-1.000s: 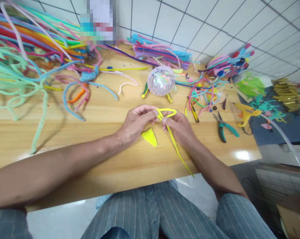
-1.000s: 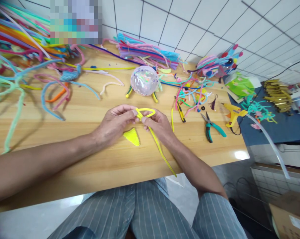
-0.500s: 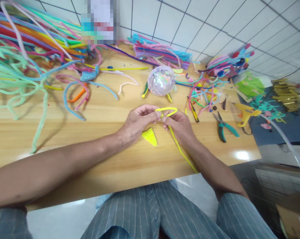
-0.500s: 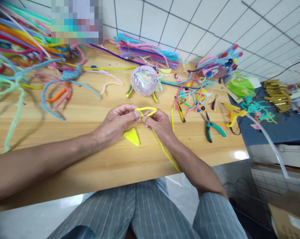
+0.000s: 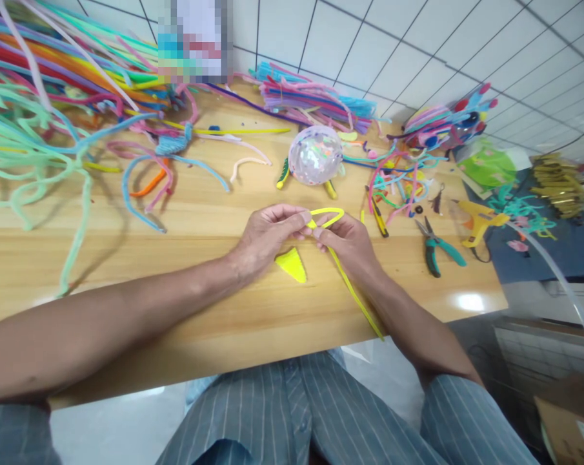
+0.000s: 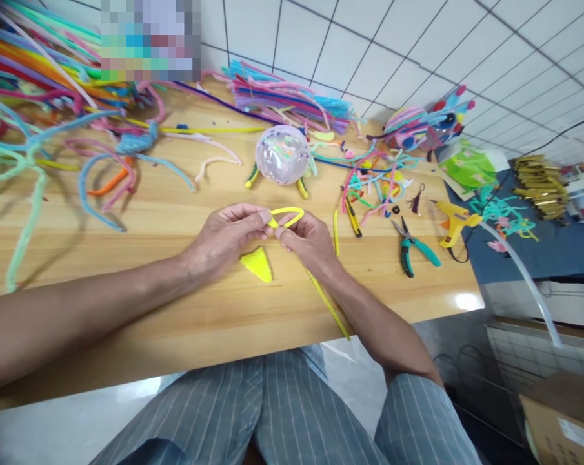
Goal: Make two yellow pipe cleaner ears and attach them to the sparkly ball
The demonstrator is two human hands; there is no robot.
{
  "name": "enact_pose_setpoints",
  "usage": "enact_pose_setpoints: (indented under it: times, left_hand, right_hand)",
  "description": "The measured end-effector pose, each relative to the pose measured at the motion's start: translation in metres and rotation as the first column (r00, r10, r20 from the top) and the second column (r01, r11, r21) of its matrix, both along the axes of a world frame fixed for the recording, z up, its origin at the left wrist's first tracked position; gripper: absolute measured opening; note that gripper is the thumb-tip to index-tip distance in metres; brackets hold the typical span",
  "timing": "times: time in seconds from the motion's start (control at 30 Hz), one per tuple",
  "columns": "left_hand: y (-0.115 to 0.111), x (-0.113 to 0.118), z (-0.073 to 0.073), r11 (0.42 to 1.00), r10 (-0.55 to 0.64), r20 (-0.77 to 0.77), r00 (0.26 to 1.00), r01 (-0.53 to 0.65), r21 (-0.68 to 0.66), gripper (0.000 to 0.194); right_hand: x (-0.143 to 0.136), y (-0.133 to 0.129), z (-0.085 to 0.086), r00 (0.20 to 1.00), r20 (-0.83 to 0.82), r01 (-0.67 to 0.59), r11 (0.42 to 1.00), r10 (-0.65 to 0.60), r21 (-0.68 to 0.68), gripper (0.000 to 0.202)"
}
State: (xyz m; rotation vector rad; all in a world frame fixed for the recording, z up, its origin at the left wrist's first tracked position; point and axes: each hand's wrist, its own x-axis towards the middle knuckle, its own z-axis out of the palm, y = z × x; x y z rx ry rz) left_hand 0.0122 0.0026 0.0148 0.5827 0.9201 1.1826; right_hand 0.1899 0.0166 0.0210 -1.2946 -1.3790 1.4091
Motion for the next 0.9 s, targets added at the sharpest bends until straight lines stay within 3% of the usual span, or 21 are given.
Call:
enact_pose_setpoints:
  times: [0.37,0.9]
  left_hand:
    - [0.0006,0.0003,-0.0003,1.0,0.002,-0.008,1.0,-0.002,-0.011,0.033]
    - [0.0001,0.0018,-0.0064,0.999,-0.023,0.051,0.998,0.022,0.024,0.045]
  right_hand:
    - [0.0002,-0.001,0.0013,1.0,0.008,-0.007,1.0,0.007,0.0,0.025]
    - [-0.0016,0.0,0.0036,0.999,0.0,0.033,0.999,-0.033,-0.007,0.027]
